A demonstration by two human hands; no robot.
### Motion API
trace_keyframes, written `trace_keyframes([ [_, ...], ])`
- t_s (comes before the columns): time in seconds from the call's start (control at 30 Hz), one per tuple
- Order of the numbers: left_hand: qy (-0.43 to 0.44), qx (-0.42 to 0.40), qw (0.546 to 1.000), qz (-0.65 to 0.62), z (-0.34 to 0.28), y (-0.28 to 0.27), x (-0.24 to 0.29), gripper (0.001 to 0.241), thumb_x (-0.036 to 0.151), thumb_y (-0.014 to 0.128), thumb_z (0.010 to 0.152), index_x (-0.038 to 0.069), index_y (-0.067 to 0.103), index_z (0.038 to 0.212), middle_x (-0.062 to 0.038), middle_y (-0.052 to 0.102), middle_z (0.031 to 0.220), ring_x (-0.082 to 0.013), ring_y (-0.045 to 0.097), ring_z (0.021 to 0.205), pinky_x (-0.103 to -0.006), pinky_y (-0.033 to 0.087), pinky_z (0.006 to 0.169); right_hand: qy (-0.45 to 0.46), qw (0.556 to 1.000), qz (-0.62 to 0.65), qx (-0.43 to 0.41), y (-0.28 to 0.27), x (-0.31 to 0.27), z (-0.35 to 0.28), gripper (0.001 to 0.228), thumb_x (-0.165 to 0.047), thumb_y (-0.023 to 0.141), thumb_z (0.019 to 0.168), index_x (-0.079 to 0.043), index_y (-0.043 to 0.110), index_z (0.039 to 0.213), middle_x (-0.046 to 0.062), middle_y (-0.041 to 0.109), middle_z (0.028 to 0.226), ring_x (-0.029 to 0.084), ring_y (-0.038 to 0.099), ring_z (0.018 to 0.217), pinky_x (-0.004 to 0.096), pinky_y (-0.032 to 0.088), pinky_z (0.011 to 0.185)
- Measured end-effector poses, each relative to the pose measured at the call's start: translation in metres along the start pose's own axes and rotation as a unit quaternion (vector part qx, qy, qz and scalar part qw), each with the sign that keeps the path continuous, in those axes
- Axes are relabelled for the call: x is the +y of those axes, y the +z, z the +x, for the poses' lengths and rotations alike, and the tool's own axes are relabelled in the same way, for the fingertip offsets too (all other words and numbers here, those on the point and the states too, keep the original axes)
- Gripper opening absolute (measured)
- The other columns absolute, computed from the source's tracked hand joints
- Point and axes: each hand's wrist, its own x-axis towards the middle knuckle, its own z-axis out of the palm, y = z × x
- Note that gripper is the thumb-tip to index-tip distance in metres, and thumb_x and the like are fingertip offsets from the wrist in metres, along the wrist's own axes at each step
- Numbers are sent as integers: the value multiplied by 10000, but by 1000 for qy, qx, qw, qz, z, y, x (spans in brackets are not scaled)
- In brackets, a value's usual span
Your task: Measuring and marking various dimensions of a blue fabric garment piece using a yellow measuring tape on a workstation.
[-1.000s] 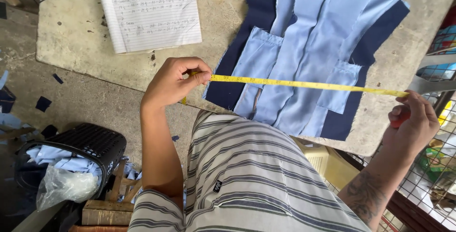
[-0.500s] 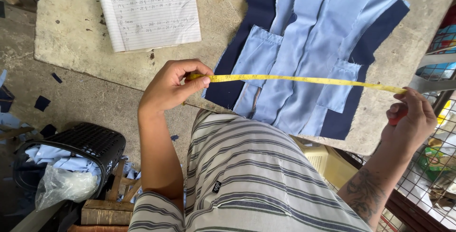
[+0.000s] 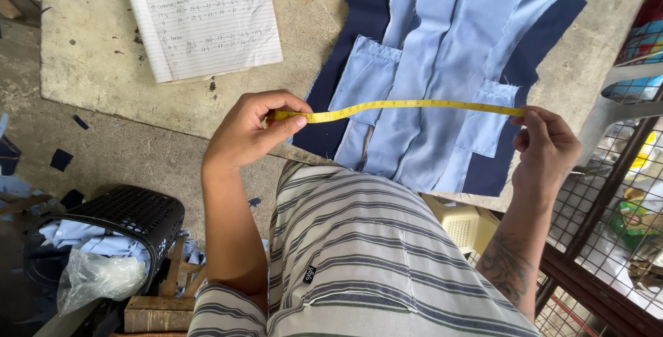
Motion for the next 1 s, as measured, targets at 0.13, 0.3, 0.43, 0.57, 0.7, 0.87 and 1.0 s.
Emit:
trace_keyframes([
  [0.13,-6,2,1000,-18,-2,-4,0,122,137,734,1042,66,810,1106,30,688,852,-50,421,664,-212,311,585,-1,1000,13,9,-10,6,8,144,-82,677,1118,-130,807,1076,-25,751,848,18,425,533,146,336,533],
  [0.3,-39,64,997,-27,-3,-6,-10,63,114,832,990,78,837,1042,27,757,868,-20,395,643,-187,286,574,-14,999,-4,46,-26,5,13,166,-62,678,1146,-127,825,1107,-14,764,882,4,453,530,134,334,488],
  [0.43,-40,84,995,-29,-3,-10,-12,96,161,823,1014,67,819,1029,58,571,678,-26,349,606,-205,244,544,-15,998,14,58,-40,15,22,121,-103,709,1099,-112,829,1092,1,755,885,42,465,526,162,327,495],
  [0.57,-5,87,996,22,0,-11,-12,100,175,791,1040,76,795,1027,12,715,870,-73,496,765,-228,406,717,-9,998,22,62,-39,12,20,116,-108,712,1081,-109,827,1068,-4,749,872,46,465,526,161,320,491],
  [0.7,0,66,996,56,1,-12,-8,132,221,729,1074,99,766,1043,8,743,915,-94,596,811,-250,488,775,-15,998,18,51,-40,16,20,119,-120,707,1113,-109,825,1105,0,756,891,37,487,529,148,345,481],
  [0.87,-17,51,997,49,1,-10,-9,110,205,697,1089,103,721,1054,9,715,927,-102,636,858,-249,514,804,-8,998,22,52,-36,15,19,120,-114,708,1109,-117,826,1086,-1,749,872,33,494,530,143,335,472],
  [1.0,-18,42,999,-27,1,-6,-12,85,92,631,1108,90,661,1188,-47,752,1030,-149,791,996,-223,556,779,-19,999,25,43,-36,19,21,121,-111,712,1131,-108,832,1115,13,756,886,30,499,535,132,364,479],
])
